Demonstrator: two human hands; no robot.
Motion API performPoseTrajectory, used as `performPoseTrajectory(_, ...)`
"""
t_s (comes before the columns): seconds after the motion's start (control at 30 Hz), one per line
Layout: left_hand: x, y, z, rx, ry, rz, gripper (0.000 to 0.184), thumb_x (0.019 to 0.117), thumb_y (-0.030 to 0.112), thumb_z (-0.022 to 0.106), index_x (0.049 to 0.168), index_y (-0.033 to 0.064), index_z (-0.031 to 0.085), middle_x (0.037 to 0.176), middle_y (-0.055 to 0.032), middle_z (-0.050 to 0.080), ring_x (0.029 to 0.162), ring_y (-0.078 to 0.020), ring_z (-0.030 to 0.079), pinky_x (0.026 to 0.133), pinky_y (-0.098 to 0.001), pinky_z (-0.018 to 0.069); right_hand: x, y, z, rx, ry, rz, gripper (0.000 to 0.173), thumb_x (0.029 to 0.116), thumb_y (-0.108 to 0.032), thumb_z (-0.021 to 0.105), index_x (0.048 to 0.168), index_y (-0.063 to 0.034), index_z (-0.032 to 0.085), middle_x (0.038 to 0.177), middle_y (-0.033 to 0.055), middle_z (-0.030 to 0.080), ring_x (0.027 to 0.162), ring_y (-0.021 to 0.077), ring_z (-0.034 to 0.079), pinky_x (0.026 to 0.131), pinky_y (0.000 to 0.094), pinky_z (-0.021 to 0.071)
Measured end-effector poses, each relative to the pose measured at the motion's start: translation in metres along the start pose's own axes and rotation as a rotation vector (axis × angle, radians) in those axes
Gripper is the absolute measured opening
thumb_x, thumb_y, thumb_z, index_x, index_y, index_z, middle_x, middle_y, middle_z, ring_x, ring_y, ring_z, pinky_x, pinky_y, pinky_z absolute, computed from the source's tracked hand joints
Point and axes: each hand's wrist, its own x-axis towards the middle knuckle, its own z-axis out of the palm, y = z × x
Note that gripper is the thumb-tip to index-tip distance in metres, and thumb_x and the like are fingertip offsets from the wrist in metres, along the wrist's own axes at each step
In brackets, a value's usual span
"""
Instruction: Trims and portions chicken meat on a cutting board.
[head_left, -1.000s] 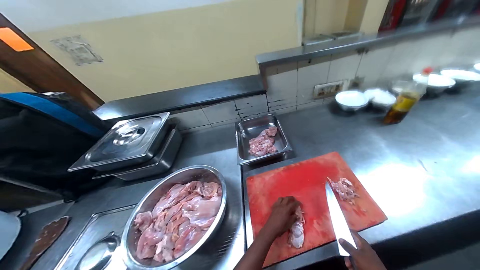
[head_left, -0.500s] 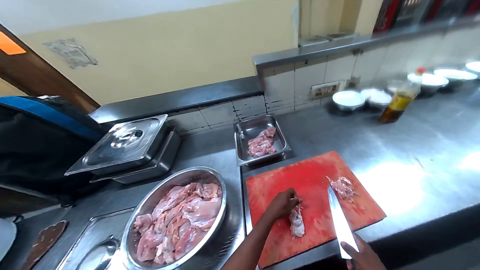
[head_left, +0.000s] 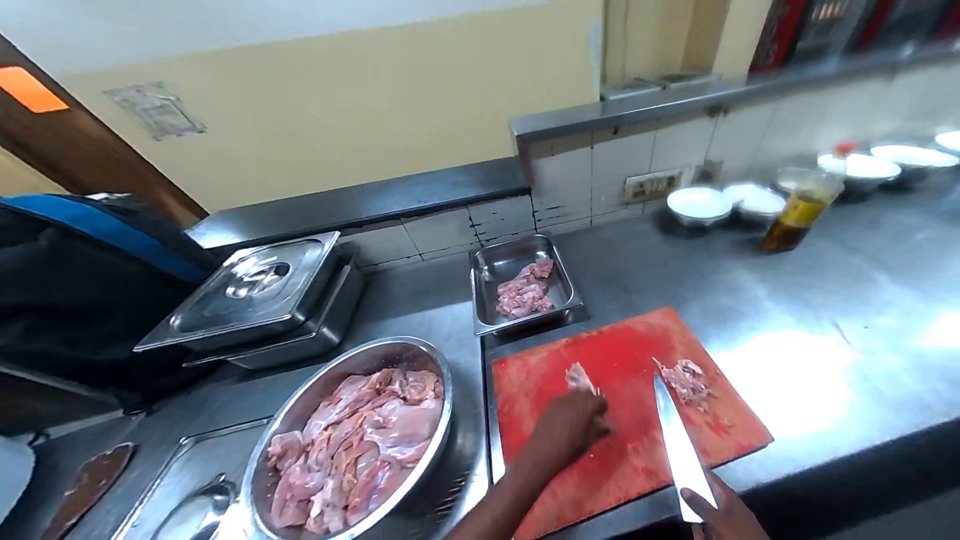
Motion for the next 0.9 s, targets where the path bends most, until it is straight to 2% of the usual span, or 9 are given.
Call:
performPoseTrajectory(0.1,-0.025,0.01,0.051,0.08,-0.205,0.059,0.042,0.1012,0.03,0.065,0.138,0.0091,0.061,0.154,-0.018,0.049,0.138,-0.0409,0.05,0.106,-0.0597,0.0459,-0.001,0.001,0.001,0.009,0.001,0.01,0.051,0.1054,-0.017,0.055,0.15,-0.003,0.035,0.086,0.0097,0.063,0.057,0.0149,0.062,0.055,0.032,0.0563)
performPoseTrajectory(0.27,-0.013,-0.012,0.034,-0.102,0.122,-0.141,0.039,0.1027,0.026,0.059,0.134,0.0042,0.064,0.138,-0.0199,0.061,0.131,-0.035,0.058,0.112,-0.048,0.0457,0.001,-0.002,0.004,-0.012,-0.006,0.023,0.043,0.1058,-0.017,0.056,0.144,-0.0031,0.041,0.083,0.0092,0.063,0.055,0.0151,0.062,0.055,0.0316,0.0566)
performPoseTrajectory(0.33,0.009,-0.038,0.038,-0.068,0.111,-0.26,0.05,0.1003,0.033,0.061,0.144,0.0098,0.058,0.154,-0.016,0.049,0.144,-0.036,0.043,0.116,-0.055,0.0373,0.002,-0.004,0.009,-0.023,-0.02,0.028,0.039,0.106,-0.018,0.056,0.14,-0.0037,0.044,0.082,0.0095,0.063,0.055,0.0157,0.062,0.055,0.0319,0.0566)
performPoseTrajectory(0.43,0.03,-0.049,0.05,-0.012,0.025,-0.248,0.049,0.0978,0.045,0.064,0.134,0.0115,0.063,0.162,-0.0113,0.04,0.152,-0.0357,0.03,0.116,-0.0628,0.0294,0.002,-0.007,0.012,-0.049,-0.056,0.018,0.037,0.1061,-0.019,0.055,0.138,-0.0038,0.045,0.083,0.0102,0.062,0.057,0.0168,0.062,0.056,0.0337,0.0567)
performPoseTrajectory(0.5,0.029,-0.036,0.048,-0.049,-0.035,-0.219,0.046,0.0993,0.038,0.063,0.129,0.0029,0.065,0.153,-0.017,0.048,0.146,-0.0379,0.039,0.115,-0.0602,0.0339,0.003,-0.007,0.013,-0.075,-0.081,0.026,0.039,0.1065,-0.02,0.055,0.14,-0.0046,0.044,0.083,0.01,0.062,0.058,0.0168,0.062,0.057,0.0339,0.0565)
performPoseTrajectory(0.57,0.019,-0.024,0.049,-0.185,-0.058,-0.217,0.041,0.1001,0.024,0.063,0.129,-0.0041,0.06,0.133,-0.0225,0.061,0.128,-0.0377,0.057,0.11,-0.0538,0.0442,0.004,-0.004,0.013,-0.092,-0.094,0.031,0.039,0.1062,-0.02,0.056,0.14,-0.0048,0.044,0.085,0.0102,0.063,0.059,0.0171,0.062,0.057,0.0338,0.0563)
performPoseTrajectory(0.63,0.011,-0.023,0.049,-0.351,-0.042,-0.303,0.039,0.1017,0.018,0.058,0.134,-0.0017,0.052,0.117,-0.0234,0.068,0.11,-0.037,0.068,0.098,-0.0551,0.0536,0.004,-0.002,0.013,-0.107,-0.1,0.031,0.04,0.1058,-0.021,0.056,0.141,-0.0049,0.043,0.087,0.0107,0.063,0.06,0.0174,0.063,0.057,0.0343,0.0567)
performPoseTrajectory(0.73,0.008,-0.035,0.048,-0.452,0.021,-0.455,0.042,0.1028,0.021,0.059,0.139,0.0021,0.051,0.118,-0.0215,0.068,0.106,-0.0345,0.07,0.096,-0.0532,0.0553,0.004,-0.002,0.015,-0.14,-0.118,0.053,0.043,0.1063,-0.021,0.055,0.143,-0.0045,0.041,0.088,0.011,0.063,0.06,0.017,0.062,0.058,0.034,0.0564)
performPoseTrajectory(0.9,0.001,-0.035,0.037,-0.244,-0.088,-0.598,0.053,0.1002,0.038,0.063,0.142,0.0078,0.052,0.123,-0.0215,0.068,0.117,-0.0387,0.067,0.1,-0.0588,0.0515,0.009,-0.01,0.018,-0.246,-0.213,0.051,0.04,0.1088,-0.028,0.051,0.141,-0.0074,0.042,0.089,0.0109,0.063,0.062,0.0185,0.064,0.06,0.0356,0.0575)
